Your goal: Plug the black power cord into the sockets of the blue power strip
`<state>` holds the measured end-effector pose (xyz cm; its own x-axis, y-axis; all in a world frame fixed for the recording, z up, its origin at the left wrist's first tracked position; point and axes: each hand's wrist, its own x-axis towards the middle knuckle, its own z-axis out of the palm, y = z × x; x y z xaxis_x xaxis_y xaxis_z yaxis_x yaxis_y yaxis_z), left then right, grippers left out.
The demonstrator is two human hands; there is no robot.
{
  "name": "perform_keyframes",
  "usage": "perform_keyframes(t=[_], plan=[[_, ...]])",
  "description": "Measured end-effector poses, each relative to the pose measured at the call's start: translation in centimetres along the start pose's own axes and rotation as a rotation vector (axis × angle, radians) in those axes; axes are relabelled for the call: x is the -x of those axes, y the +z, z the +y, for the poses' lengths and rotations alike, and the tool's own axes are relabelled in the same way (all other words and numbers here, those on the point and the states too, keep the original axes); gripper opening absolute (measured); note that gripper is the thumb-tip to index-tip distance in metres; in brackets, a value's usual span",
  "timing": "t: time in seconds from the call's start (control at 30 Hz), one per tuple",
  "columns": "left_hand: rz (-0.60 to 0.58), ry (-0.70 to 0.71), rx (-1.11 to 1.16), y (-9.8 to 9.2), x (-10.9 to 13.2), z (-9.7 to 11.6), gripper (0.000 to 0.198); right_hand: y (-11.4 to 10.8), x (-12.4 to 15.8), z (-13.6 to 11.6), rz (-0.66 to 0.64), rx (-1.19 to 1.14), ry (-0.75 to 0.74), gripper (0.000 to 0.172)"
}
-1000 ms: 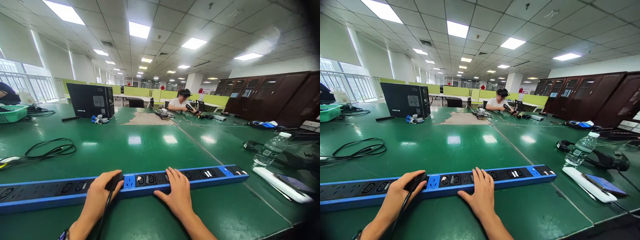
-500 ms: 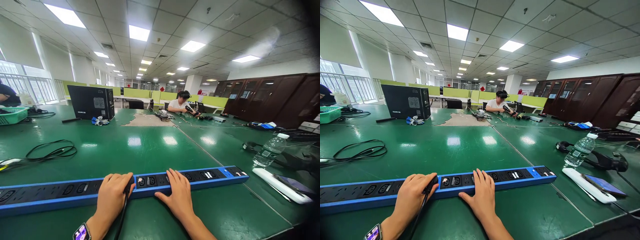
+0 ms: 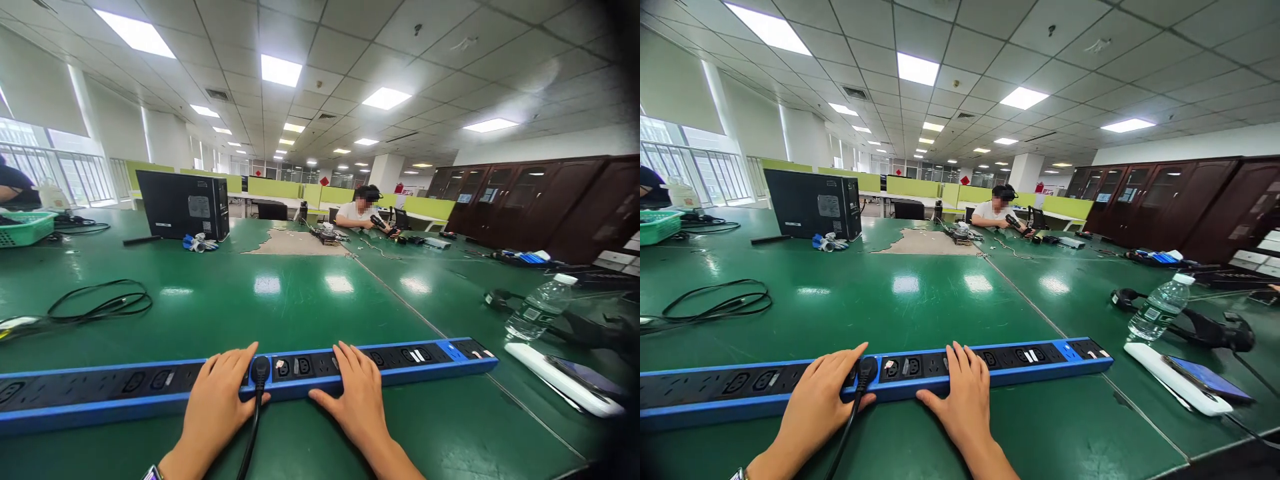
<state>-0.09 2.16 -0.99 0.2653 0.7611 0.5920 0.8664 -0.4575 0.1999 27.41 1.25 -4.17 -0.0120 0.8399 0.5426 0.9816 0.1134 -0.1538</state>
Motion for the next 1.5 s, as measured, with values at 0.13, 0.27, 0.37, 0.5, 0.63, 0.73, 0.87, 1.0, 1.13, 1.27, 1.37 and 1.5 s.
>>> perform_keyframes(t=[0.13, 0.27, 0.37, 0.5, 0.63, 0.73, 0.87, 1.0, 1.13, 1.27, 1.37, 1.5], plan=[[-0.002, 0.011, -0.040, 0.3, 0.0, 0.2, 0.062, -0.4, 0.1, -0.1, 0.083, -0.036, -0.093, 0.072], [0.049, 0.009, -0.113, 0.5, 0.0, 0.1, 0.063, -1.7, -0.2, -2.8, 0.122, -0.189, -0.386, 0.053], [0.076, 0.016, -0.146, 0.7, 0.1, -0.1, 0.056, -2.0, -0.7, -6.6, 0.143, -0.325, -0.385, 0.052], [0.059, 0.034, -0.149, 0.8, 0.4, -0.3, 0.054, -1.1, -1.8, -11.0, 0.112, -0.445, -0.341, 0.051], [0.092, 0.030, -0.155, 0.8, 0.2, -0.1, 0.052, 0.0, -2.7, -12.8, 0.077, -0.524, -0.313, 0.041], [0.132, 0.037, -0.185, 0.7, 0.0, 0.3, 0.047, 0.4, -2.7, -12.9, 0.088, -0.547, -0.250, 0.036], [0.137, 0.044, -0.210, 0.6, -0.2, 0.5, 0.043, 0.4, -2.4, -12.7, 0.089, -0.536, -0.181, 0.031], [0.132, 0.043, -0.210, 0.5, -0.3, 0.5, 0.043, 0.3, -2.3, -12.8, 0.066, -0.535, -0.143, 0.029], [0.132, 0.048, -0.215, 0.5, -0.3, 0.5, 0.042, 0.2, -2.3, -12.8, 0.055, -0.545, -0.132, 0.028], [0.136, 0.055, -0.219, 0.4, -0.3, 0.6, 0.041, 0.2, -2.2, -12.8, 0.056, -0.544, -0.133, 0.029], [0.130, 0.042, -0.214, 0.4, -0.2, 0.6, 0.041, 0.2, -2.2, -12.8, 0.069, -0.537, -0.117, 0.031], [0.114, 0.022, -0.189, 0.5, -0.2, 0.5, 0.043, 0.1, -2.3, -12.8, 0.093, -0.579, -0.118, 0.023]])
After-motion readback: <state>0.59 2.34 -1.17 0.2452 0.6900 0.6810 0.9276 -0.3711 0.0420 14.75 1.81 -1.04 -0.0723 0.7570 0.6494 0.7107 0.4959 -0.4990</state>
